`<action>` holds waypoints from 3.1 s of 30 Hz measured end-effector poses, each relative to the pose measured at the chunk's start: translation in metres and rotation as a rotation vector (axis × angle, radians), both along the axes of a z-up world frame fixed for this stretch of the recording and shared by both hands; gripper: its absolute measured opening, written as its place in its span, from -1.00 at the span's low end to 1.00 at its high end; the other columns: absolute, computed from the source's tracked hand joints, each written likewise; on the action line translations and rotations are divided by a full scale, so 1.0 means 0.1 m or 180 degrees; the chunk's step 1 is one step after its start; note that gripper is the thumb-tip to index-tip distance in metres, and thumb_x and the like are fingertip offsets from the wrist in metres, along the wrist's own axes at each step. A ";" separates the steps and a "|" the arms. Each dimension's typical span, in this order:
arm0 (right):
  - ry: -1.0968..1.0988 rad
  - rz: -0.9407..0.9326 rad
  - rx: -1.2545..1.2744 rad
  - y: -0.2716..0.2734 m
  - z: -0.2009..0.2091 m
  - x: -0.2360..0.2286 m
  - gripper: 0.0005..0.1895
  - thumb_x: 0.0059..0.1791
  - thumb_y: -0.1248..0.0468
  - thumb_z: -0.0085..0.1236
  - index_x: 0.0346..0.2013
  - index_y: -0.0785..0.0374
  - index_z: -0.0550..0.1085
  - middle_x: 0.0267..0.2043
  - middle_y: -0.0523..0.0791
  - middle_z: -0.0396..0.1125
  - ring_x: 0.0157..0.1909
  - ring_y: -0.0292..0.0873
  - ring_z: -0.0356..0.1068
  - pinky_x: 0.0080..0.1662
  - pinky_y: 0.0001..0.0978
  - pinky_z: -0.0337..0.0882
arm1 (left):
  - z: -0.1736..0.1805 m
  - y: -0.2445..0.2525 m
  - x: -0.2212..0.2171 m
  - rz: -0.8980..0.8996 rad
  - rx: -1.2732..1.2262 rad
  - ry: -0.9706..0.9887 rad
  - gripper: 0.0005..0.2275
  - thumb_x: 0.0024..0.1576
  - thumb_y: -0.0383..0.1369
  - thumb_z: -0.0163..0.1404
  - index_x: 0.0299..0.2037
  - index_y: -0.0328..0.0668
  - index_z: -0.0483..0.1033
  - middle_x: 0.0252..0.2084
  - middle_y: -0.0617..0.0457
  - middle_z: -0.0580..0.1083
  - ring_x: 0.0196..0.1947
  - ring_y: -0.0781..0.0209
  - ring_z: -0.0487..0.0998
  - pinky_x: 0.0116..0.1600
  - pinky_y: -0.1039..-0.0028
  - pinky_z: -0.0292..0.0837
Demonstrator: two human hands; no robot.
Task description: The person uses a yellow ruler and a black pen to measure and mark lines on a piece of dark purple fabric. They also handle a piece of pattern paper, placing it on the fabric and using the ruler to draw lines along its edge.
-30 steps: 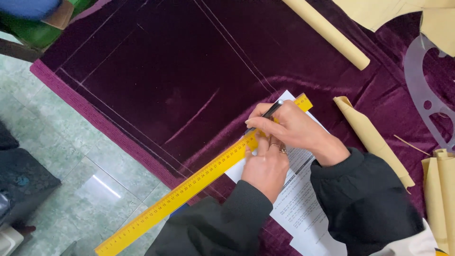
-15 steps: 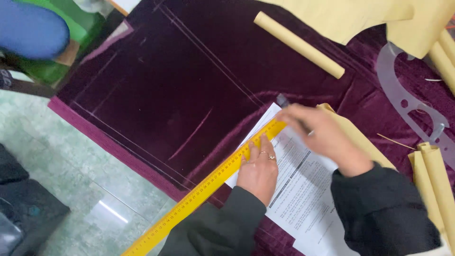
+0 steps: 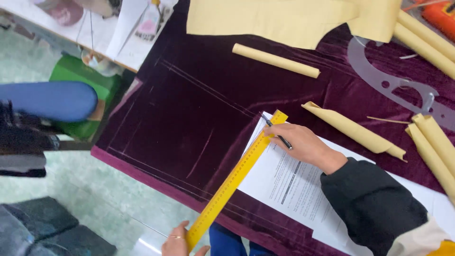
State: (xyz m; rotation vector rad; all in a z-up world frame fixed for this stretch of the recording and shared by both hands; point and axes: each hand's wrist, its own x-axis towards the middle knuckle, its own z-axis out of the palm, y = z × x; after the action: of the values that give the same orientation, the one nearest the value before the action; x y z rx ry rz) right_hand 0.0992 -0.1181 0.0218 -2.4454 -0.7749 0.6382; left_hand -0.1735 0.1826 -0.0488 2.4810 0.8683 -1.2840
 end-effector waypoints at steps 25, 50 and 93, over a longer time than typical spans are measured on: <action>-0.0254 -0.1042 0.2302 0.47 0.50 -1.13 -0.60 -0.05 0.10 0.15 0.00 0.20 0.38 -0.19 -0.10 0.35 -0.16 -0.16 0.39 -0.09 -0.36 0.38 | 1.83 -0.47 2.09 0.2647 -0.3253 -0.5161 -0.78 0.28 -0.39 -0.20 0.08 -0.17 0.07 -0.45 -0.07 0.35 -0.63 0.21 0.39 -0.43 0.28 0.57; 0.0287 -0.4894 0.1434 -1.31 -0.01 -1.58 -0.70 -0.07 0.37 0.20 -0.12 0.23 0.29 -0.20 -0.10 0.27 -0.19 -0.24 0.29 -0.14 -0.38 0.38 | 1.08 -0.99 2.42 0.0374 -0.2354 -0.1435 -0.64 0.19 -0.45 -0.17 0.14 -0.59 0.22 -0.21 -0.38 0.51 -0.72 0.06 0.52 -0.60 0.30 0.55; -0.0178 -0.4776 0.0687 0.03 -0.08 -1.74 -0.72 -0.02 0.28 0.18 -0.03 0.18 0.39 -0.05 -0.07 0.41 -0.01 -0.13 0.40 0.08 -0.31 0.33 | 0.70 0.64 3.53 -0.1868 -0.1150 -0.2259 -0.59 -0.03 -0.11 0.23 -0.13 -0.22 0.51 -0.28 -0.07 0.44 -0.21 -0.11 0.54 -0.09 0.12 0.42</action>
State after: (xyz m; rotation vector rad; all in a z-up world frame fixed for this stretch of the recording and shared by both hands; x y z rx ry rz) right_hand -0.0743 -0.1147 0.0138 -2.0714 0.9394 -0.1215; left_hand 0.1800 0.2467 0.0213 2.6431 -0.2495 -0.4942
